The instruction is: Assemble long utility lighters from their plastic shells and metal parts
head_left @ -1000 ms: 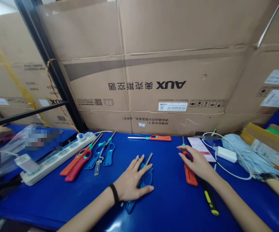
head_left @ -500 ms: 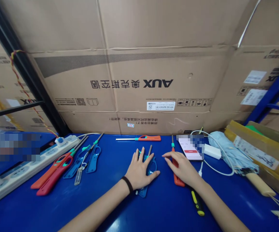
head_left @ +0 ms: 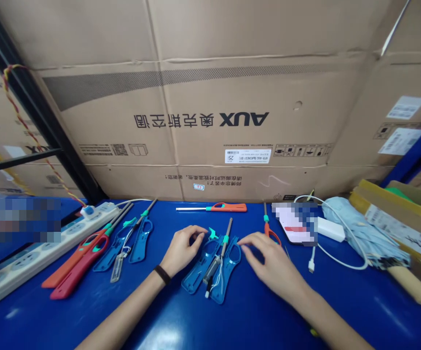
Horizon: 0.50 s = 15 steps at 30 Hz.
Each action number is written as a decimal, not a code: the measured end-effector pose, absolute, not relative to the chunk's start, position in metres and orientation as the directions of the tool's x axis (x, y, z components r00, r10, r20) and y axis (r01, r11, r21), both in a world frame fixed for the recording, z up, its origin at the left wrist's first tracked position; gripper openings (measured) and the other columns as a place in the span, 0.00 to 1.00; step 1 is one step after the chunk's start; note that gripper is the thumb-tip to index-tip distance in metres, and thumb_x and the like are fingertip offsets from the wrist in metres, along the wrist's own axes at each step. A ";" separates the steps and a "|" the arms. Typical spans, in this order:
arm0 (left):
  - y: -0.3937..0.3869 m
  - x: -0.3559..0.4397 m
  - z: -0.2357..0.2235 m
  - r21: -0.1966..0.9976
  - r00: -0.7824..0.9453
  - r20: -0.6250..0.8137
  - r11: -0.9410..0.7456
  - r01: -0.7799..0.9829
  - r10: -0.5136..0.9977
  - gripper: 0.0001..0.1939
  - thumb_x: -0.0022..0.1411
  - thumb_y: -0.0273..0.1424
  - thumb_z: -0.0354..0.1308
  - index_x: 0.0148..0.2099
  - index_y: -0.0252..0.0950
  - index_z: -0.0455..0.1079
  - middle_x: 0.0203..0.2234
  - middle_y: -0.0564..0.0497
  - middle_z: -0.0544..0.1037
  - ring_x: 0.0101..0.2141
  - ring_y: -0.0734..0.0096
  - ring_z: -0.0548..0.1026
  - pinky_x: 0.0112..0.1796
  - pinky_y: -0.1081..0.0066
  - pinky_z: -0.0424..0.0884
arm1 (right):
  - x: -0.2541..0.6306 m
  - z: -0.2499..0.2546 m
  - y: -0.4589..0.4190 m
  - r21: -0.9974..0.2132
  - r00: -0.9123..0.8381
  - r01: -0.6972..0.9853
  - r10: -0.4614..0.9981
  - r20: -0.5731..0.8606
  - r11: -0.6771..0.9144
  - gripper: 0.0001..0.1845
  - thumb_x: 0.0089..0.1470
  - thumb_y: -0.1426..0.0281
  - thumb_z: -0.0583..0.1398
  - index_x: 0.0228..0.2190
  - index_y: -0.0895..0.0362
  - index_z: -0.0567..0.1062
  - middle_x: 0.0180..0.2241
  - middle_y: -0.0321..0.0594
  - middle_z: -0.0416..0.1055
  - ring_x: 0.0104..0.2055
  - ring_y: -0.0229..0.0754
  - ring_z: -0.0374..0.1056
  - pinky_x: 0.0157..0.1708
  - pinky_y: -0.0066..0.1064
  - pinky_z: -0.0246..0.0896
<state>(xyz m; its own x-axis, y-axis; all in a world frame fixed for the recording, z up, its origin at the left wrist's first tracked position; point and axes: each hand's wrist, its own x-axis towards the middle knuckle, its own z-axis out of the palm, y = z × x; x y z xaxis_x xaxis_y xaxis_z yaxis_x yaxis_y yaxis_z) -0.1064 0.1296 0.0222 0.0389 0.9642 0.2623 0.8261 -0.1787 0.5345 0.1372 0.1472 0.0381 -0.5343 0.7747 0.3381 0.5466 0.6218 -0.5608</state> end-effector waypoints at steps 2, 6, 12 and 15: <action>0.128 -0.107 0.020 0.539 0.050 0.253 -0.184 0.822 0.966 0.14 0.65 0.36 0.46 0.42 0.39 0.71 0.32 0.52 0.79 0.33 0.70 0.76 0.40 0.69 0.69 | 0.123 0.040 0.132 -0.571 -0.624 0.521 0.739 0.251 0.634 0.13 0.57 0.61 0.55 0.44 0.49 0.72 0.48 0.42 0.67 0.52 0.47 0.63 0.51 0.43 0.57; 0.121 -0.103 0.020 0.518 0.075 0.239 -0.192 0.834 0.968 0.12 0.61 0.39 0.51 0.41 0.40 0.71 0.22 0.57 0.76 0.24 0.72 0.74 0.49 0.59 0.62 | 0.108 0.035 0.115 -0.602 -0.728 0.487 0.675 0.119 0.632 0.25 0.50 0.53 0.60 0.49 0.44 0.69 0.58 0.40 0.58 0.61 0.52 0.50 0.58 0.49 0.48; 0.113 -0.100 0.019 0.464 0.149 0.199 -0.227 0.856 0.969 0.14 0.56 0.38 0.56 0.44 0.40 0.70 0.15 0.61 0.73 0.21 0.73 0.73 0.54 0.56 0.54 | 0.122 0.030 0.121 -0.585 -0.765 0.485 0.640 0.076 0.650 0.14 0.48 0.58 0.62 0.38 0.49 0.73 0.56 0.38 0.61 0.60 0.50 0.53 0.58 0.48 0.49; 0.110 -0.098 0.022 0.455 0.182 0.179 -0.245 0.856 0.967 0.18 0.55 0.37 0.56 0.49 0.40 0.68 0.14 0.62 0.73 0.22 0.71 0.74 0.56 0.57 0.53 | 0.131 0.034 0.127 -0.567 -0.782 0.490 0.621 0.048 0.662 0.14 0.48 0.57 0.63 0.35 0.49 0.73 0.55 0.39 0.62 0.60 0.51 0.54 0.57 0.48 0.51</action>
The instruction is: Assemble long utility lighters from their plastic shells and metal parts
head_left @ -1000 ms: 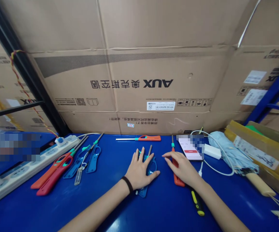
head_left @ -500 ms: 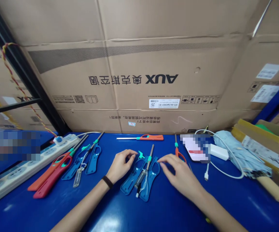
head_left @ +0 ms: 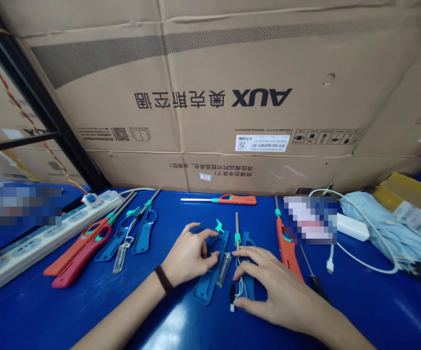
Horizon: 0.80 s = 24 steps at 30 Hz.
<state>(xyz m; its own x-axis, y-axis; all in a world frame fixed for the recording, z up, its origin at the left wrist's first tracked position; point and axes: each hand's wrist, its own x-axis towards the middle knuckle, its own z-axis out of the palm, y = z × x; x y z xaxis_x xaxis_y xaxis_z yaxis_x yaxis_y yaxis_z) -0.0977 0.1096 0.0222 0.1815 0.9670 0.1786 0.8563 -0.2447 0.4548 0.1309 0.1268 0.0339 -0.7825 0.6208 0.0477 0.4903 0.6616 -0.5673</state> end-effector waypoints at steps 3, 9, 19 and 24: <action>0.104 -0.093 0.028 0.429 0.219 0.153 -0.264 0.864 0.964 0.23 0.55 0.34 0.55 0.54 0.38 0.66 0.13 0.62 0.73 0.23 0.70 0.76 0.57 0.58 0.53 | 0.138 0.037 0.131 -0.548 -0.787 0.509 0.616 0.015 0.664 0.12 0.49 0.58 0.62 0.35 0.50 0.73 0.55 0.39 0.62 0.59 0.50 0.55 0.56 0.47 0.52; 0.096 -0.084 0.036 0.388 0.212 0.034 -0.208 0.898 0.977 0.22 0.57 0.35 0.53 0.55 0.41 0.66 0.15 0.59 0.76 0.23 0.67 0.77 0.32 0.69 0.69 | 0.145 0.040 0.133 -0.501 -0.799 0.503 0.600 0.041 0.704 0.16 0.43 0.56 0.65 0.34 0.49 0.74 0.53 0.38 0.64 0.60 0.53 0.53 0.58 0.50 0.49; 0.100 -0.088 0.032 0.376 0.158 0.122 -0.193 0.906 0.980 0.19 0.59 0.40 0.54 0.52 0.44 0.67 0.20 0.59 0.77 0.21 0.73 0.75 0.22 0.76 0.60 | 0.138 0.043 0.134 -0.508 -0.797 0.476 0.597 0.098 0.718 0.09 0.54 0.60 0.59 0.33 0.51 0.74 0.36 0.38 0.71 0.44 0.45 0.65 0.47 0.39 0.60; 0.098 -0.084 0.028 0.344 0.247 0.056 -0.251 0.905 0.967 0.23 0.60 0.34 0.52 0.58 0.44 0.61 0.17 0.60 0.76 0.21 0.70 0.75 0.22 0.74 0.58 | 0.134 0.035 0.138 -0.480 -0.792 0.482 0.599 0.119 0.733 0.07 0.57 0.65 0.57 0.30 0.53 0.71 0.32 0.35 0.70 0.40 0.42 0.65 0.47 0.39 0.57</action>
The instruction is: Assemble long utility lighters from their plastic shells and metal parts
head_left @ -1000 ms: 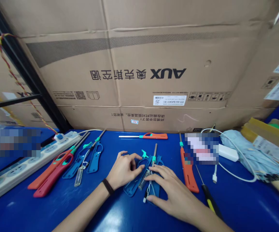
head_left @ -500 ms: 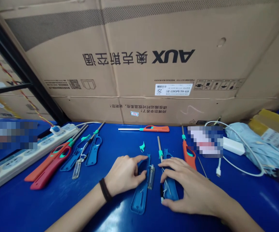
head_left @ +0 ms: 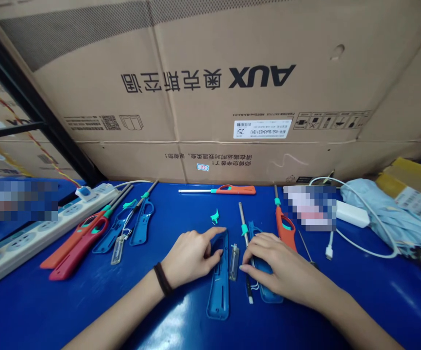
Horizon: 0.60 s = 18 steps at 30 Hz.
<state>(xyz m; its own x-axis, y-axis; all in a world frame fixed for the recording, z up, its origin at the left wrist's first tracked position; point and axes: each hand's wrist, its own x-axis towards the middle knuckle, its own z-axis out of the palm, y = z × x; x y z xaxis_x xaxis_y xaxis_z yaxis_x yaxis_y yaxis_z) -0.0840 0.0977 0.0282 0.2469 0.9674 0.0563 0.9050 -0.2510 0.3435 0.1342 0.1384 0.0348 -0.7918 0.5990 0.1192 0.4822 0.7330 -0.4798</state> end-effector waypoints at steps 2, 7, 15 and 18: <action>0.096 -0.082 0.028 0.343 0.268 0.045 -0.267 0.901 0.962 0.24 0.60 0.32 0.50 0.59 0.42 0.60 0.15 0.60 0.74 0.20 0.70 0.74 0.22 0.74 0.57 | 0.134 0.033 0.139 -0.471 -0.793 0.474 0.593 0.139 0.744 0.06 0.57 0.65 0.57 0.30 0.53 0.71 0.31 0.35 0.70 0.39 0.41 0.65 0.47 0.39 0.56; 0.092 -0.081 0.037 0.438 0.345 0.090 -0.348 0.829 0.934 0.16 0.60 0.32 0.50 0.51 0.42 0.67 0.16 0.60 0.74 0.18 0.75 0.71 0.22 0.77 0.59 | 0.135 0.035 0.138 -0.452 -0.798 0.464 0.581 0.161 0.762 0.06 0.57 0.68 0.57 0.29 0.54 0.71 0.29 0.35 0.70 0.37 0.41 0.65 0.44 0.37 0.58; 0.080 -0.088 0.060 0.437 0.535 -0.084 -0.451 0.778 0.841 0.05 0.53 0.30 0.57 0.32 0.42 0.75 0.18 0.59 0.76 0.21 0.76 0.74 0.25 0.77 0.62 | 0.136 0.039 0.139 -0.453 -0.794 0.439 0.570 0.208 0.776 0.06 0.57 0.69 0.56 0.30 0.54 0.72 0.29 0.35 0.71 0.36 0.40 0.66 0.41 0.35 0.59; 0.081 -0.086 0.059 0.389 0.512 -0.104 -0.439 0.810 0.853 0.06 0.52 0.36 0.60 0.33 0.42 0.76 0.18 0.58 0.77 0.22 0.73 0.75 0.26 0.75 0.61 | 0.136 0.040 0.139 -0.447 -0.798 0.445 0.570 0.195 0.776 0.06 0.57 0.69 0.56 0.30 0.55 0.72 0.29 0.35 0.71 0.36 0.40 0.66 0.42 0.35 0.59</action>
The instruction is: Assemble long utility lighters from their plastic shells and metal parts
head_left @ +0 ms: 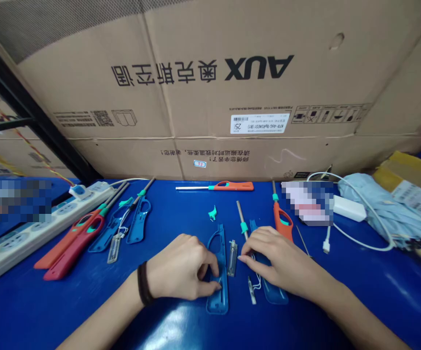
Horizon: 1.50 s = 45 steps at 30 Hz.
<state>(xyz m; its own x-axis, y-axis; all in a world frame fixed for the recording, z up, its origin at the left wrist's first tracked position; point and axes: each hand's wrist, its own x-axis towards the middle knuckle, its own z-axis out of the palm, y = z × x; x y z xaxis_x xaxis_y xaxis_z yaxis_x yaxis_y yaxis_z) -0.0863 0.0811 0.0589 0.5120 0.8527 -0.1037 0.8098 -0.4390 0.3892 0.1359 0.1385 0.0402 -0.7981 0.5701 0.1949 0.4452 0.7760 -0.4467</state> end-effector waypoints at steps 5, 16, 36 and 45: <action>0.083 -0.084 0.056 0.370 0.504 -0.118 -0.433 0.822 0.856 0.07 0.52 0.37 0.60 0.34 0.42 0.75 0.17 0.58 0.76 0.22 0.73 0.75 0.26 0.76 0.61 | 0.136 0.042 0.138 -0.441 -0.797 0.463 0.579 0.173 0.769 0.06 0.58 0.70 0.56 0.30 0.55 0.72 0.29 0.35 0.71 0.36 0.40 0.66 0.41 0.35 0.58; 0.082 -0.083 0.053 0.343 0.534 -0.075 -0.481 0.807 0.842 0.06 0.51 0.27 0.57 0.32 0.41 0.74 0.17 0.58 0.76 0.22 0.75 0.73 0.26 0.77 0.61 | 0.137 0.043 0.138 -0.444 -0.798 0.457 0.576 0.177 0.771 0.06 0.59 0.69 0.55 0.30 0.55 0.71 0.30 0.34 0.71 0.36 0.39 0.66 0.41 0.34 0.57; 0.096 -0.112 0.062 0.088 0.412 0.031 -0.413 0.906 0.911 0.07 0.56 0.32 0.55 0.32 0.41 0.75 0.18 0.55 0.76 0.21 0.72 0.73 0.23 0.75 0.58 | 0.140 0.030 0.151 -0.411 -0.468 0.760 0.863 0.190 0.503 0.21 0.49 0.49 0.58 0.22 0.54 0.70 0.26 0.37 0.65 0.30 0.42 0.65 0.26 0.30 0.56; 0.094 -0.092 0.042 0.084 0.596 0.405 -0.678 0.731 0.693 0.13 0.63 0.33 0.49 0.30 0.36 0.72 0.19 0.53 0.74 0.20 0.74 0.69 0.24 0.74 0.62 | 0.133 0.031 0.144 -0.328 -0.548 0.758 0.823 0.149 0.564 0.10 0.47 0.64 0.62 0.20 0.54 0.70 0.26 0.34 0.67 0.32 0.40 0.67 0.24 0.27 0.51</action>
<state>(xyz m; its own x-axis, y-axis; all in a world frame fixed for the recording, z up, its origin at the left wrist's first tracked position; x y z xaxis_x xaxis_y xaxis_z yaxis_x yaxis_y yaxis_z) -0.0917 0.0944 0.0420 0.5964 0.6932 0.4047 0.7307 -0.6775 0.0838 0.1334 0.1437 0.0310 -0.5483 0.8229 0.1490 0.7577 0.5642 -0.3279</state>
